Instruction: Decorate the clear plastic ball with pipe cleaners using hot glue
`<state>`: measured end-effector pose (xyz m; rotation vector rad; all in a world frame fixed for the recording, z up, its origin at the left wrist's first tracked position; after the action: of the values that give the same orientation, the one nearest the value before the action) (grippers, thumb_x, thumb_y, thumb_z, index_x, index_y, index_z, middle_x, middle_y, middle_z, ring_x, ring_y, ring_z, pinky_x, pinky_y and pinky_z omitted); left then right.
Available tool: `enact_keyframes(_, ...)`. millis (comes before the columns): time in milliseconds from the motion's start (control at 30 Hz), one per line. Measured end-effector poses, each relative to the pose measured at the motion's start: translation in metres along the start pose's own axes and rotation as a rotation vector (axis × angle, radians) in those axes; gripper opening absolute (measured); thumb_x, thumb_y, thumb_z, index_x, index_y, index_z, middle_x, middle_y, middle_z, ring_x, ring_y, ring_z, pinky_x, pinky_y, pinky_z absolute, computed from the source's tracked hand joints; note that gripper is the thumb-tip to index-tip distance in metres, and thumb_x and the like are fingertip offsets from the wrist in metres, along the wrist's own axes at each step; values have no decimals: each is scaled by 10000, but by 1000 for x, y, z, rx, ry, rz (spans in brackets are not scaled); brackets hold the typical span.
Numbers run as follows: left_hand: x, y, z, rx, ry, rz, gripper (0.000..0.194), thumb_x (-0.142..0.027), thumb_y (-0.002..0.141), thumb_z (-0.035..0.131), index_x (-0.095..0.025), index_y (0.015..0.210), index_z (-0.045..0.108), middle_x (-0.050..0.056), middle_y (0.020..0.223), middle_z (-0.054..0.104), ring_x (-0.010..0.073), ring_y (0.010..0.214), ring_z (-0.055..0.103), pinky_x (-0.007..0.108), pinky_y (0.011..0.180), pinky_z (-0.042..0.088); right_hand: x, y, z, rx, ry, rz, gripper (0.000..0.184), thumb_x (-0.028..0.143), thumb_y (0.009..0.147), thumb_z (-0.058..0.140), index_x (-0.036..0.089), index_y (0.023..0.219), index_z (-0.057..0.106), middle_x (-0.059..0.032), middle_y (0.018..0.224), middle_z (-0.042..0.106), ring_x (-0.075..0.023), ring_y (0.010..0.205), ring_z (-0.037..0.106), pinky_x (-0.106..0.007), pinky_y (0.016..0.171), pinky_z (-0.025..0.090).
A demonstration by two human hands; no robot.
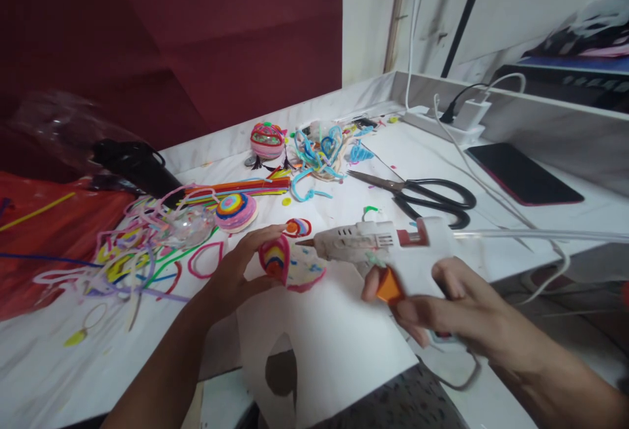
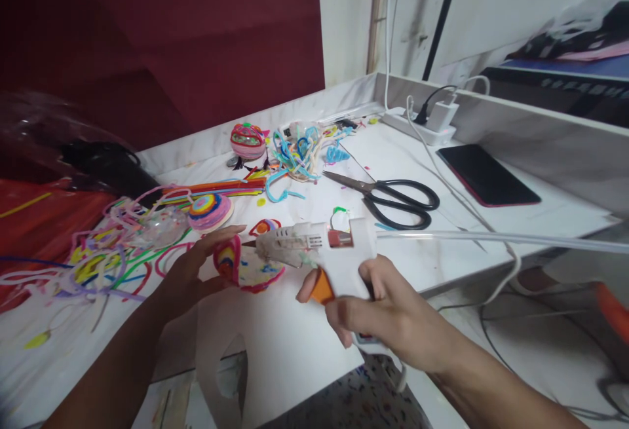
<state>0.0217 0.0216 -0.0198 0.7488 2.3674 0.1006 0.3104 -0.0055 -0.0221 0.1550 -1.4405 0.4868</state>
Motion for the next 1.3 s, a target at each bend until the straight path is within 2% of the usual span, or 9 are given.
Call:
enact_keyframes(100,0,0,0,-1,5,11,664,-363,828,686,-289,1410,375,119,1458,465,285,1345,445,441,1095,403,-5,0,-6,-73,4,12,312,290,664,736,225,536,459,22,421,518,-129,444,468,-273,442,337)
enact_keyframes(300,-1,-1,0,-5,19,55,639,-340,836,681,-296,1398,379,112,1456,471,289,1347,442,456,1089,411,0,4,-13,36,35,-44,174,332,690,708,163,729,697,4,436,536,-104,403,405,-264,403,239)
enact_keyframes(433,0,-1,0,-22,19,70,643,-332,831,686,-287,1397,384,122,1447,481,300,1337,457,461,1078,426,2,11,-22,69,136,-53,280,322,692,679,126,889,714,13,422,512,-88,373,342,-255,390,159)
enact_keyframes(600,2,0,1,-32,15,64,624,-314,840,672,-313,1395,388,98,1447,488,295,1328,471,435,1073,439,1,16,-32,85,287,-76,234,273,675,648,111,835,703,7,410,501,-85,361,336,-256,418,210)
enact_keyframes(767,5,1,0,-41,57,34,631,-340,842,663,-329,1404,376,85,1448,492,308,1310,492,435,1061,455,7,16,-46,-16,311,-108,166,290,700,626,142,748,684,14,421,488,-95,385,324,-276,467,268)
enact_keyframes(900,7,1,0,-71,102,52,665,-386,806,682,-350,1401,389,66,1413,536,338,1261,537,454,996,519,15,23,-70,-135,248,-122,187,309,765,595,144,757,683,12,448,483,-104,416,326,-270,471,276)
enact_keyframes(1067,12,2,-1,-144,135,102,612,-383,802,658,-380,1373,439,20,1363,589,333,1186,600,405,941,565,19,40,-110,-274,185,-43,162,240,729,607,153,856,659,-79,757,691,-88,435,366,-239,428,284)
enact_keyframes(1133,14,2,-1,-159,142,117,622,-381,788,677,-385,1365,444,8,1353,595,320,1176,608,383,941,565,19,46,-120,-299,130,7,139,256,760,577,171,832,660,-93,820,708,-96,444,395,-238,416,289)
enact_keyframes(1300,11,1,0,-142,96,116,631,-378,798,672,-378,1382,431,27,1360,589,347,1184,596,430,954,558,22,55,-126,-295,78,49,157,263,793,601,149,735,691,-107,763,709,-103,472,450,-230,404,307)
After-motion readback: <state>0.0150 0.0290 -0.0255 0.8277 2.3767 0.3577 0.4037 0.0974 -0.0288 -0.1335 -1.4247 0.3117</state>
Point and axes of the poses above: each hand's wrist, its own y-axis towards the middle knuckle, its own z-axis out of the palm, x = y × z, the point moved 4 cm from there along y, towards the middle knuckle
